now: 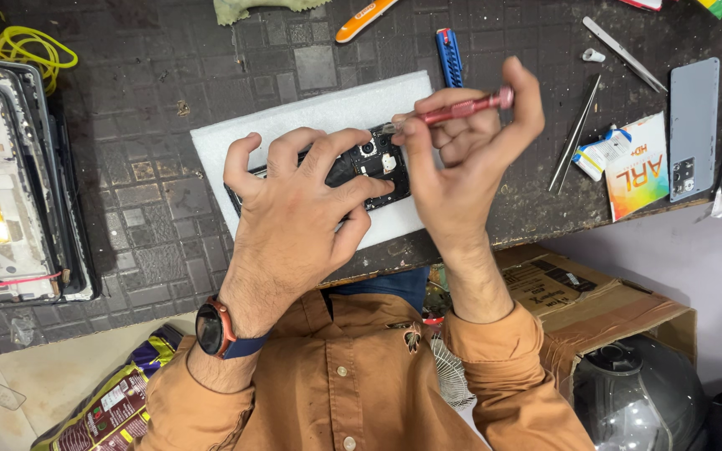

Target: The person uses a blue plastic pry tool and tweezers to lift and remove a black adhesive strip from the back of a smartphone battery. The person then uses a red screwdriver to remove screws from the camera module area on the back of the phone.

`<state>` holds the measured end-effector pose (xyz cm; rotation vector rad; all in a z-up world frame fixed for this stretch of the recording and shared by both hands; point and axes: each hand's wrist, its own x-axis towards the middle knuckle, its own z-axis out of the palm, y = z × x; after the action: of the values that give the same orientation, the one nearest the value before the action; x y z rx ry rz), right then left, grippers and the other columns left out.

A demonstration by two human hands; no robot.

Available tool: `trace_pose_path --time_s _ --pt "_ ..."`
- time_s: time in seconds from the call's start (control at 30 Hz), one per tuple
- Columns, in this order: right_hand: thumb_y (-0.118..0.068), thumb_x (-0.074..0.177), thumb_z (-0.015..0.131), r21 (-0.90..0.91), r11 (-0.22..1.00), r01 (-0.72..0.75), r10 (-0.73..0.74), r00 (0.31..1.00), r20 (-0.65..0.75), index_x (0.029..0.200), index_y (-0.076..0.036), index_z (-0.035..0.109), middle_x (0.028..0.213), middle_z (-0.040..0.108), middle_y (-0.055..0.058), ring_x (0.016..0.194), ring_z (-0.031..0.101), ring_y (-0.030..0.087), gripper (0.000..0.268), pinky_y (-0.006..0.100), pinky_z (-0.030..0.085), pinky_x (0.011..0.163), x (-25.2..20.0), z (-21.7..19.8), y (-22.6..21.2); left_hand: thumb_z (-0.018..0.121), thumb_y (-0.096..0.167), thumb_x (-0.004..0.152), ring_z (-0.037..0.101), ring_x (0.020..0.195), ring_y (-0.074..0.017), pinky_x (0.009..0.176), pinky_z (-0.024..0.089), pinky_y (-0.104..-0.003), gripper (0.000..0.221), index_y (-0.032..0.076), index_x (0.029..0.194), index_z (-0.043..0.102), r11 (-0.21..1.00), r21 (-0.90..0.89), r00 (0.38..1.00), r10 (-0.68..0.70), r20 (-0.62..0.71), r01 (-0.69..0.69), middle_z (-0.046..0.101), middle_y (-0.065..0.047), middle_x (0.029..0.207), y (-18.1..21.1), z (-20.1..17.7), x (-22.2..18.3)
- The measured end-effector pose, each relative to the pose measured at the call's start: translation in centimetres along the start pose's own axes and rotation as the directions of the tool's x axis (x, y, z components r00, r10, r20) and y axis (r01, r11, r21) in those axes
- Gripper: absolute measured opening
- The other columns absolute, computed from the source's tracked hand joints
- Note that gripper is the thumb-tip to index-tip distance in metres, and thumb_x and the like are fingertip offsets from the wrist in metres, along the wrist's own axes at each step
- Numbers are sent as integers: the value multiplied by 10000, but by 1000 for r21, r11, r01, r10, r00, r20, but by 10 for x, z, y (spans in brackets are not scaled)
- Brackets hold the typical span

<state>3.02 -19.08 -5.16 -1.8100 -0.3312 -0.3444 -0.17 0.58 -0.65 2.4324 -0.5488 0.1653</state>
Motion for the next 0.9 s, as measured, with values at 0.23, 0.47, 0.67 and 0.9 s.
trace_pose_path --time_s 0.23,0.47,0.67,0.9 --pt "167 1039 632 -233 916 326 -289 941 179 1484 -135 172 1181 596 168 1009 698 248 708 312 618 882 10 10 -23 721 255 890 496 1296 -240 1101 172 -604 160 277 1041 770 1000 19 1000 6 6 -6 592 46 1396 -2 1 -1" --pt "99 1018 733 -490 791 366 -190 909 372 1271 -64 498 1108 582 120 896 639 284 382 331 550 741 37 -9 -76 714 242 896 495 1306 -229 1108 177 -601 190 296 1067 777 1000 9 1000 -3 -11 3 588 58 1383 -2 2 -3" --pt "-151 983 789 -591 634 499 -102 811 576 1062 -81 559 882 656 66 737 665 266 253 389 482 558 77 -12 -105 713 234 888 496 1291 -230 1109 177 -598 202 306 1065 779 1000 10 1000 3 -10 -3 588 56 1377 -3 3 -3" --pt "-303 989 701 -739 369 563 225 718 659 1048 -49 574 691 652 87 539 638 296 290 403 466 444 98 -22 -127 720 244 912 496 1294 -225 1116 174 -593 188 305 1078 780 1000 -4 1000 6 -12 -6 586 60 1375 -4 4 -5"
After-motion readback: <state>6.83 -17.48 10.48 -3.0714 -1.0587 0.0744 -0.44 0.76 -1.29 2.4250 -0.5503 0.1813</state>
